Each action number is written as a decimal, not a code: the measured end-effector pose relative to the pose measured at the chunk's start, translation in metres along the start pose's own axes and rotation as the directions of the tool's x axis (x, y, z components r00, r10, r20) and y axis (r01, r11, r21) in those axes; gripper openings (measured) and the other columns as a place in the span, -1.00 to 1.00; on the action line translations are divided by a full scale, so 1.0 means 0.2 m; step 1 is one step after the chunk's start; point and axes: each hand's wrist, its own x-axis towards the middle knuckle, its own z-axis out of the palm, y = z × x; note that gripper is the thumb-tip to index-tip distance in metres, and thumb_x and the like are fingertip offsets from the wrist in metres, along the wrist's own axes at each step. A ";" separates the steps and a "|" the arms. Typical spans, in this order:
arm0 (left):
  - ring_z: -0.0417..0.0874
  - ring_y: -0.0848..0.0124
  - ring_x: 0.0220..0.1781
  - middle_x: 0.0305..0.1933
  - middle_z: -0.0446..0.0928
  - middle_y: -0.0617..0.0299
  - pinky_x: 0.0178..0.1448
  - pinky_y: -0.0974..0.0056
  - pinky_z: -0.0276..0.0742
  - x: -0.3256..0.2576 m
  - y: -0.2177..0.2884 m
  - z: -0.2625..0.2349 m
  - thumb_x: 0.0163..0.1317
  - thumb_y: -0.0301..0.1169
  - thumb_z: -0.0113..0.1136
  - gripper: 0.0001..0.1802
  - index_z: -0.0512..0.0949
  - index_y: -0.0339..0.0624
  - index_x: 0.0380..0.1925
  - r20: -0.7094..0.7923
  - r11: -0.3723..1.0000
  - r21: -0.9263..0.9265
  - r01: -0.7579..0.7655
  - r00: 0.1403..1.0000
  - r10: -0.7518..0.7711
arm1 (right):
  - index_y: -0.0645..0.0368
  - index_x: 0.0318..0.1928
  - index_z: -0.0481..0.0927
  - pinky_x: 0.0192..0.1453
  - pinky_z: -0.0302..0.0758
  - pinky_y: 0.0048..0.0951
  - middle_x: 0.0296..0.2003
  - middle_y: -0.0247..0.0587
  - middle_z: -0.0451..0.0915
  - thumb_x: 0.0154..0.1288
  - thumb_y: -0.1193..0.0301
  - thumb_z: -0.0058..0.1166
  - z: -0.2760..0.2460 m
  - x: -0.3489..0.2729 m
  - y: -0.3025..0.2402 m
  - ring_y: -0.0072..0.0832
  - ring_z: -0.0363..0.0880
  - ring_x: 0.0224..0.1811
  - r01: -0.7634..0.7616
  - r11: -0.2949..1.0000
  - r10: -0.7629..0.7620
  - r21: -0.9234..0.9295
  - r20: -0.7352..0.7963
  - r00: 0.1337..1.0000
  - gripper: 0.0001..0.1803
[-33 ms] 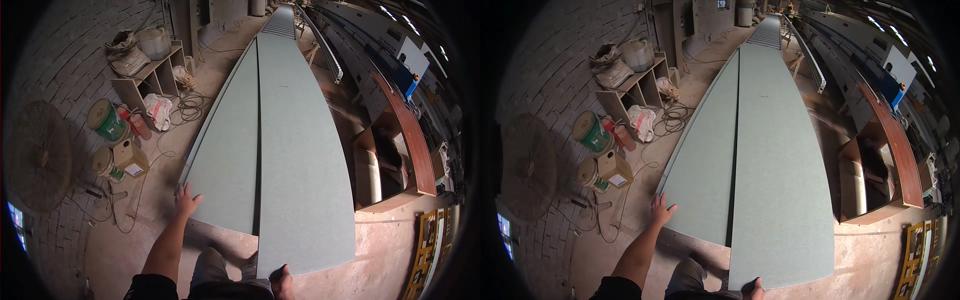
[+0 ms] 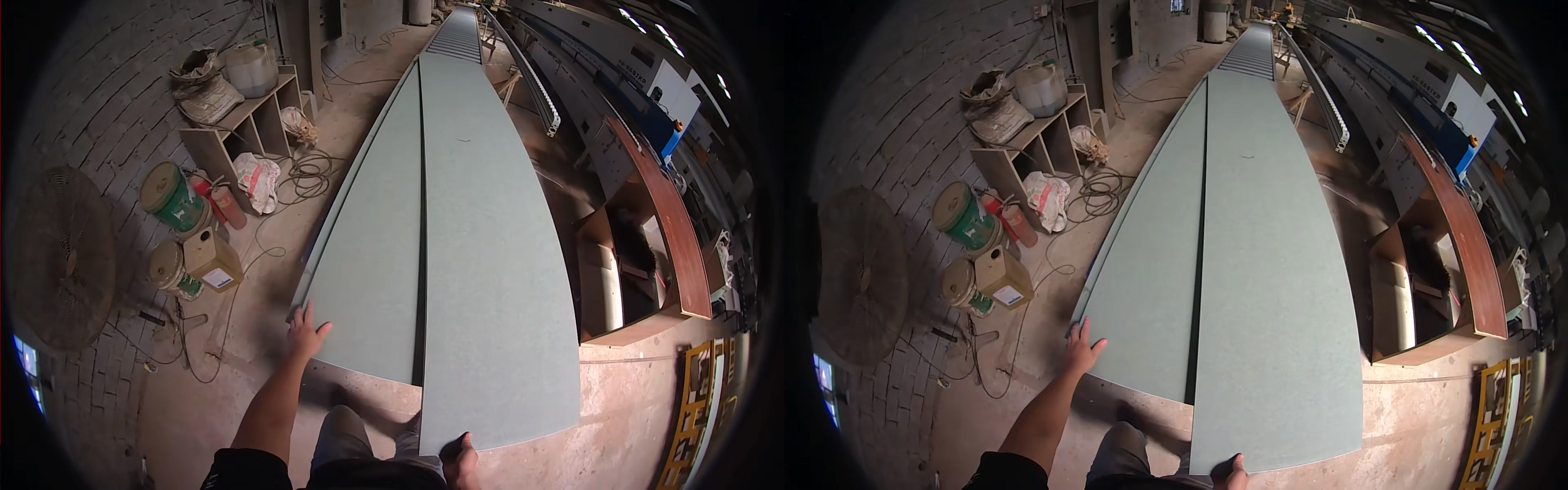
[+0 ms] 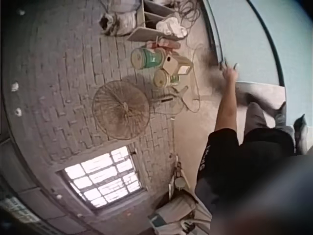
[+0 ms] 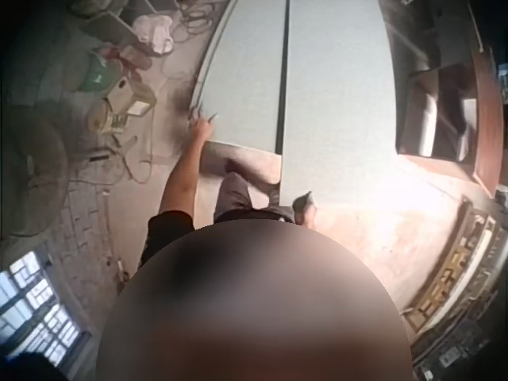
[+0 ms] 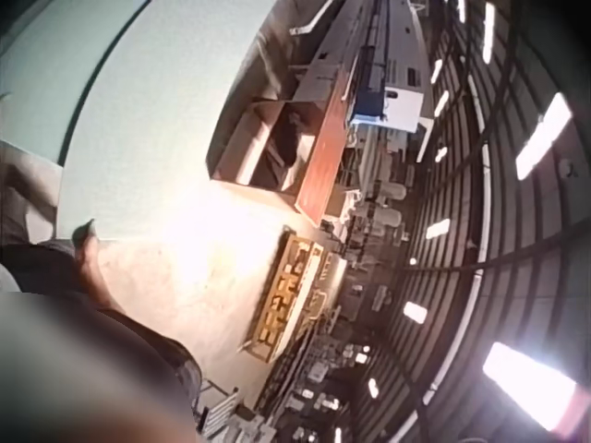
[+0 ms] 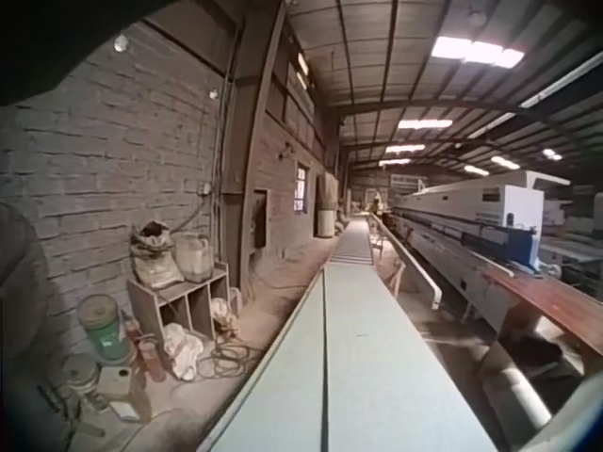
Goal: Moving large green furniture panels from a work area and stacking them together.
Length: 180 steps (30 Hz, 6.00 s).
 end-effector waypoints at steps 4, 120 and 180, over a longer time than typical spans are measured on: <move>0.27 -0.03 0.24 0.34 0.12 -0.09 0.25 -0.05 0.25 -0.04 -0.14 0.06 0.18 0.15 0.07 -0.10 -0.03 0.09 0.42 0.094 1.000 -0.002 0.013 0.996 -0.013 | 0.12 0.00 0.48 0.07 0.49 -0.24 -0.14 -0.27 0.54 0.42 0.08 -0.11 0.30 -0.04 0.31 -0.38 0.50 -0.11 -0.006 1.000 0.006 0.001 -0.093 0.996 -0.61; 0.57 0.15 -0.54 -0.50 0.53 -0.02 -0.46 0.14 0.49 -0.68 -0.59 -0.11 0.32 0.18 -0.13 -0.28 0.52 -0.43 -0.25 0.295 0.705 -0.536 0.464 0.886 -0.359 | 0.53 -0.44 0.55 -0.20 0.50 -0.11 -0.45 0.42 0.53 0.24 -0.15 -0.01 0.67 -0.17 -0.41 0.18 0.58 -0.27 0.219 -0.056 -0.655 -0.974 0.202 0.728 -0.23; -0.20 -0.04 0.53 0.48 -0.09 -0.18 0.50 -0.16 -0.45 0.10 0.02 -0.12 0.25 -0.03 -0.04 -0.23 0.12 -0.27 0.35 0.156 0.839 0.061 -0.541 0.835 0.528 | 0.22 0.22 0.32 0.00 0.49 -0.12 -0.10 0.18 0.58 0.26 -0.16 -0.10 1.15 0.27 -0.40 0.03 0.56 -0.04 0.219 -0.101 -0.755 -0.971 0.218 0.618 -0.23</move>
